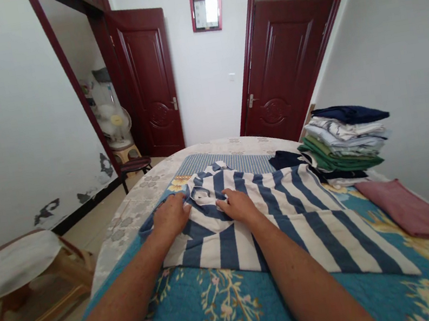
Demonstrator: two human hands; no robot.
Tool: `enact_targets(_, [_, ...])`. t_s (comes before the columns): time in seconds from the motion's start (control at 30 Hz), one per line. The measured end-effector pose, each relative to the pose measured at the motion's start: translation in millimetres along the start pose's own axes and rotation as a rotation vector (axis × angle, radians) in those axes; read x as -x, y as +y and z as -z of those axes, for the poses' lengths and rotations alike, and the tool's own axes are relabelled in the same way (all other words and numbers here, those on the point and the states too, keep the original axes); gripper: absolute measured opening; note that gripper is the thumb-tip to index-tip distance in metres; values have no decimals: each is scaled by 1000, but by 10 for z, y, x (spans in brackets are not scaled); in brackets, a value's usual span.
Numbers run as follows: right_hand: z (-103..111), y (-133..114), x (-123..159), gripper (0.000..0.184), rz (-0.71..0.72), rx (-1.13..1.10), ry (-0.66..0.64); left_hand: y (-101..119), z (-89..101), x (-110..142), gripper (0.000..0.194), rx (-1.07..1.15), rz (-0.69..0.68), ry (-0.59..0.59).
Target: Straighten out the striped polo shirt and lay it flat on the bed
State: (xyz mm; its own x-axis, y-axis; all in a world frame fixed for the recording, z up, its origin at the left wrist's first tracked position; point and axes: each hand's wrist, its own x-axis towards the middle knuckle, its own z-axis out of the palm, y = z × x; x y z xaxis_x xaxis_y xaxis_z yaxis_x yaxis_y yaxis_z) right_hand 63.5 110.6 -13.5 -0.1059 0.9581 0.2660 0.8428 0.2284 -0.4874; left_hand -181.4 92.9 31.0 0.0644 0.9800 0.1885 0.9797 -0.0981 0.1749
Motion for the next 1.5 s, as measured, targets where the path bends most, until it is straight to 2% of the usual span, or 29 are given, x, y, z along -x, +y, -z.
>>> enact_targets(0.1, [16, -36, 11, 40, -19, -28, -35, 105, 0, -16, 41, -69, -36, 6])
enact_targets(0.23, [53, 69, -18, 30, -163, -80, 54, 177, -60, -145, 44, -74, -40, -62])
enact_targets(0.33, [95, 160, -34, 28, -280, -33, 94, 161, -112, -290, 41, -74, -13, -113])
enact_targets(0.47, [138, 214, -38, 26, -350, 89, 54, 86, -157, -475, 42, -78, 4, -176])
enact_targets(0.63, [168, 242, -41, 27, -292, 105, 7, -2, -182, -681, 44, -66, -1, -235])
enact_targets(0.77, [218, 283, -41, 30, -212, 41, -59, 34, -213, -809, 56, -51, -42, -184])
enact_targets(0.87, [249, 310, -35, 26, -151, 29, -101, 83, -273, -822, 46, -68, -33, -151])
enact_targets(0.93, [251, 317, -33, 23, -162, 45, -92, 102, -318, -790, 37, -84, -4, -130])
enact_targets(1.07, [234, 317, -39, 21, -162, 82, -91, 140, -349, -695, 44, -103, 34, -89])
enact_targets(1.23, [257, 335, -60, 19, -124, 53, -121, 247, -275, -682, 51, -120, -45, -37])
enact_targets(1.33, [283, 349, -71, 18, -129, 39, -125, 296, -288, -734, 42, -122, -80, -83])
enact_targets(1.4, [295, 358, -76, 18, -156, 56, -107, 303, -339, -770, 33, -107, -60, -123])
enact_targets(1.5, [309, 377, -74, 18, -224, 101, -89, 264, -424, -821, 33, -76, -7, -131])
